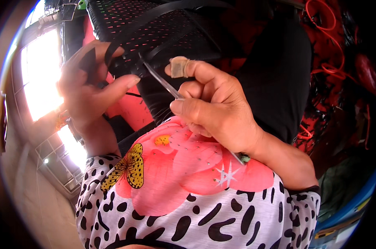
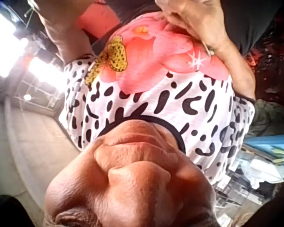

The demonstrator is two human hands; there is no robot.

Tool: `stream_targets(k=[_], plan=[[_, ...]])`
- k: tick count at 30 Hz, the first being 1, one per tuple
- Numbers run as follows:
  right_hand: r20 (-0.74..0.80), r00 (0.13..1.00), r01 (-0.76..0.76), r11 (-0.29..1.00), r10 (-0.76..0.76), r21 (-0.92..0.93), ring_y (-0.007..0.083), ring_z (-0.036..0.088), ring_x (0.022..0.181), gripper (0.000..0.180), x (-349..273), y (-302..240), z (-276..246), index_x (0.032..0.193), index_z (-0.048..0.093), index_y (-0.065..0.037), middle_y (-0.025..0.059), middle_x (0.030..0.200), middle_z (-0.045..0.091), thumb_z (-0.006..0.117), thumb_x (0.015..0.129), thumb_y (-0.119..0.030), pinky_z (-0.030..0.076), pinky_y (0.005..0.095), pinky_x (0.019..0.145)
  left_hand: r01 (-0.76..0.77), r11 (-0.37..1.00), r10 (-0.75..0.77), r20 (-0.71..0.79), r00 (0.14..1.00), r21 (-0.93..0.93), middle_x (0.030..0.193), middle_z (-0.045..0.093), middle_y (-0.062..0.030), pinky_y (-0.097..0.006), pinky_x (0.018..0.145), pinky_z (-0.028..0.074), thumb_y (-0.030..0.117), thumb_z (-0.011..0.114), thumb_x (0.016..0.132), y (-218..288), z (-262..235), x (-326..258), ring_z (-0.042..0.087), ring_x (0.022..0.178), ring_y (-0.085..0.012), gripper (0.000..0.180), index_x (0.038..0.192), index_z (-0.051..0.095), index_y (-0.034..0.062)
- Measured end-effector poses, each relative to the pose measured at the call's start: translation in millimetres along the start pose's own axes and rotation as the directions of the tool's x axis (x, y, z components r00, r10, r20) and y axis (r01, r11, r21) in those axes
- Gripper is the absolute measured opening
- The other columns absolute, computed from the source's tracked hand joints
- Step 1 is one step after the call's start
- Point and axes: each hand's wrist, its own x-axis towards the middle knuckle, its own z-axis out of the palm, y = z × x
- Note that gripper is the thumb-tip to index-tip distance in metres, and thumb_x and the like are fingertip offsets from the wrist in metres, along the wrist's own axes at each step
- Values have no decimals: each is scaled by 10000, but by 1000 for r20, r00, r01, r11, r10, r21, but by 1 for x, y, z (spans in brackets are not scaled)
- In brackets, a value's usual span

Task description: The person weaves black plastic strips into a furniture frame, cutting them with shears and securing them with a staple gun. They use a flat tool to tuck the ends of the strips into the mesh.

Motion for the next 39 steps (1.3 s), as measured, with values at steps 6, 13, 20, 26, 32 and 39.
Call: stream_targets(k=[6,13,20,26,32,39], plan=[[121,972,233,790,-200,-567,95,476,489,402,5,0,-9,1156,415,26,36,620,483,541,774,11,385,228,457,1,982,7,43,999,-189,645,468,33,-163,449,229,0,780,483,2,5,11,330,520,-15,431,879,609,-6],[-20,980,179,921,-198,-346,32,428,580,416,9,-7,2,1126,406,16,-2,649,454,570,744,35,353,193,515,11,991,-12,-5,1000,-131,668,464,28,-152,452,216,-37,751,496,2,11,8,327,526,-14,447,914,595,-7],[80,994,64,994,-71,83,52,410,461,378,18,-15,-26,1129,372,40,7,617,462,546,794,22,315,180,414,-27,962,12,-57,998,-273,736,493,9,-148,485,247,-88,744,483,-6,14,9,352,576,-22,476,926,586,-23],[-91,993,-114,600,69,-792,98,537,554,223,-25,-30,-24,963,543,7,50,658,539,430,771,33,432,228,514,16,938,-56,-105,993,-346,582,403,26,-186,449,301,9,762,510,1,6,2,378,516,-49,346,813,594,23],[655,581,613,-270,-483,-743,284,556,641,377,28,-37,-2,940,579,-73,76,810,546,645,581,22,462,348,537,-17,934,-24,-109,994,-357,586,393,20,-198,457,309,5,762,516,2,4,3,372,515,-58,338,806,590,26],[675,723,638,-233,-148,-734,287,562,733,246,62,-61,10,858,597,-50,121,754,547,682,630,-87,461,358,661,-113,937,94,-71,993,-332,756,487,-7,-136,500,281,-112,744,506,-9,3,-2,375,581,-32,450,920,582,-42]])
